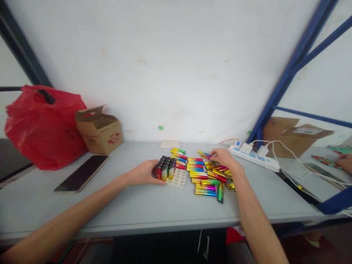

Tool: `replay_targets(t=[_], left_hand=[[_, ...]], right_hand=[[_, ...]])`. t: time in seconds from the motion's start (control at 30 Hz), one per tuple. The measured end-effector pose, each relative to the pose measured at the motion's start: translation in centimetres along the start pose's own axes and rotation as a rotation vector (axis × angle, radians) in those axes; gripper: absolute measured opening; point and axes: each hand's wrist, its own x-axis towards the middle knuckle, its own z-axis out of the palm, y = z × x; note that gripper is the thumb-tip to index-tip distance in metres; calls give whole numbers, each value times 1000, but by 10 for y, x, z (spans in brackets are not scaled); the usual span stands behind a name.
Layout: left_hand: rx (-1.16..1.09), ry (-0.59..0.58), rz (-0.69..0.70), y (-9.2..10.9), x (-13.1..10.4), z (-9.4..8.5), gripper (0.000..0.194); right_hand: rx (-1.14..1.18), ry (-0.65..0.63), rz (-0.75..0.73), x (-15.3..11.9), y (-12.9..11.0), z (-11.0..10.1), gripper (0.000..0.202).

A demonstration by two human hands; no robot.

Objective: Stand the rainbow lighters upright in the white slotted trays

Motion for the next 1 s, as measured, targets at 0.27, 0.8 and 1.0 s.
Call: replay_targets(t=[0.27,0.8,1.0], left_hand=[[8,0,-5,-1,0,1,68],[-11,-9,16,-1,0,0,68],[24,1,21,-5,1,5,69]], right_hand=[[13,261,-94,-1,-7,8,18],[1216,178,-76,-6,-92,28,46],[1143,84,-35,-18,-122,30,48]])
